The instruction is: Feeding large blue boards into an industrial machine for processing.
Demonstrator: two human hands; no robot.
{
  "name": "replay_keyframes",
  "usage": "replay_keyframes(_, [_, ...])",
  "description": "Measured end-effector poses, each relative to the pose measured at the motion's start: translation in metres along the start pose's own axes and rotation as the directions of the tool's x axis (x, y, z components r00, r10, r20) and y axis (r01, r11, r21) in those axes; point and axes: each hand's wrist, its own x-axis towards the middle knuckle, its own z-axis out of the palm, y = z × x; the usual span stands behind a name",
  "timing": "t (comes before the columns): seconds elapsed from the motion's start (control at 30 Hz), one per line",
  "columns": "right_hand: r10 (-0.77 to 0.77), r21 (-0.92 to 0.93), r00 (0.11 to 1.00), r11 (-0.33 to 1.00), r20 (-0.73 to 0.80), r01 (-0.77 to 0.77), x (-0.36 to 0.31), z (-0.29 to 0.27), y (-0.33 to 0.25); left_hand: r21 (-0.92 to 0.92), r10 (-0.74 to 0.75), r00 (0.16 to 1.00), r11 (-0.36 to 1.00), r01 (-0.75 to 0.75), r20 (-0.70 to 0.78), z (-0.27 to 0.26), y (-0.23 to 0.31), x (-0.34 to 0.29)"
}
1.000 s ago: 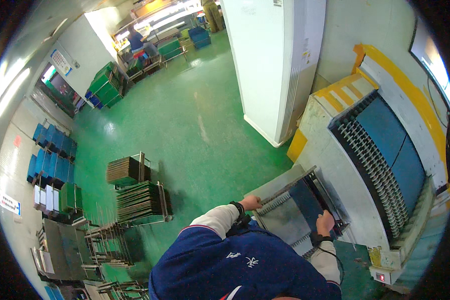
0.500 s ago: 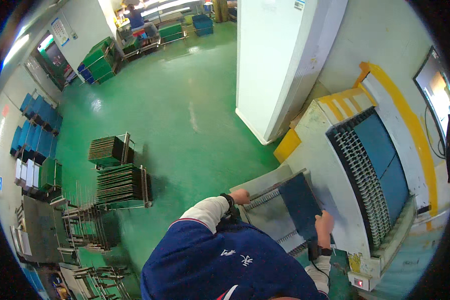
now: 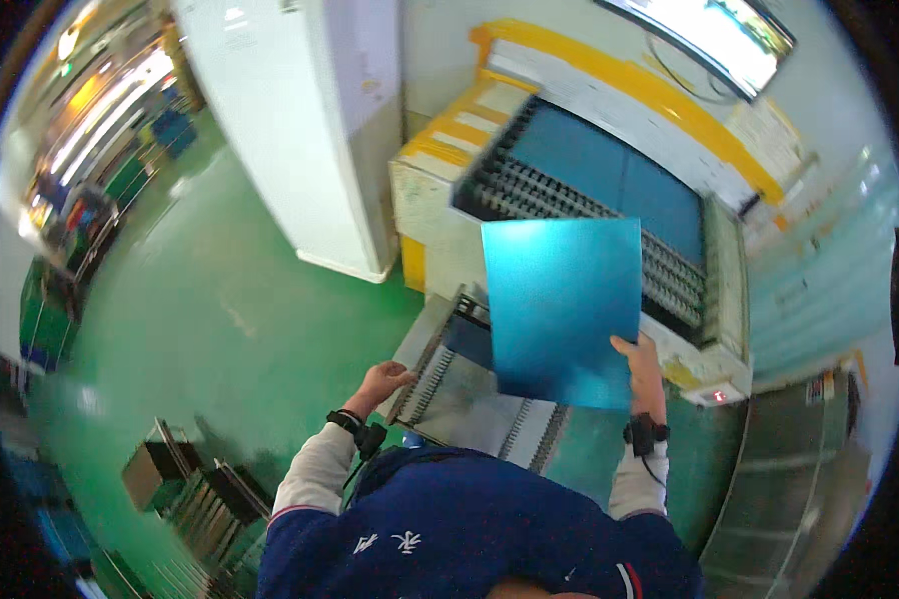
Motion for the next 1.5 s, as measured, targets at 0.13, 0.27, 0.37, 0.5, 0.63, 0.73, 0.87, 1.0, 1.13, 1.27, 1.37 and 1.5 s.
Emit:
replay_keyframes(0.13, [0.200,0.312,0.980,0.931,-0.006,-0.188,-0.004,0.025,0.007,-0.450,0.073,0.991,0.893,-0.014,0.115,0.002,0.055,-0.011])
replay_keyframes(0.27, [0.408,0.583,0.907,0.713,0.107,-0.390,0.000,0.034,0.036,-0.529,0.097,0.979,0.849,0.012,0.178,0.017,0.088,-0.009])
replay_keyframes(0.37, [0.414,0.606,0.906,0.701,0.083,-0.375,0.011,0.034,0.056,-0.563,0.126,0.986,0.825,-0.043,0.110,0.023,0.112,-0.010])
replay_keyframes(0.5, [0.356,0.571,0.916,0.721,0.183,-0.394,0.028,0.036,0.064,-0.604,0.136,0.990,0.792,-0.095,0.023,0.019,0.124,-0.017])
replay_keyframes(0.63, [0.374,0.567,0.889,0.686,0.264,-0.457,0.013,0.039,0.035,-0.594,0.144,0.989,0.792,-0.143,-0.046,0.016,0.129,-0.015])
replay_keyframes(0.73, [0.269,0.645,0.930,0.670,0.251,-0.368,-0.003,0.039,0.039,-0.557,0.157,0.986,0.815,-0.158,-0.050,0.018,0.140,-0.020])
replay_keyframes(0.87, [0.054,0.452,0.985,0.884,0.162,-0.123,-0.042,0.042,0.037,-0.548,0.185,0.977,0.809,-0.211,-0.103,0.016,0.135,-0.019])
replay_keyframes(1.0, [0.284,0.740,0.919,0.548,0.274,-0.390,-0.068,0.041,0.069,-0.587,0.145,0.980,0.786,-0.196,-0.133,0.020,0.143,-0.022])
replay_keyframes(1.13, [0.252,0.764,0.935,0.541,0.251,-0.351,-0.078,0.041,0.078,-0.594,0.173,0.978,0.777,-0.207,-0.114,0.019,0.140,-0.018])
replay_keyframes(1.27, [0.237,0.765,0.958,0.584,0.161,-0.273,-0.074,0.046,0.066,-0.575,0.180,0.977,0.789,-0.215,-0.118,0.022,0.144,-0.018])
replay_keyframes(1.37, [0.295,0.744,0.953,0.621,0.070,-0.246,-0.072,0.050,0.051,-0.571,0.154,0.977,0.793,-0.212,-0.148,0.021,0.149,-0.020])
replay_keyframes(1.5, [0.332,0.733,0.943,0.644,-0.013,-0.216,-0.062,0.051,0.054,-0.591,0.197,0.966,0.765,-0.258,-0.167,0.014,0.146,-0.014])
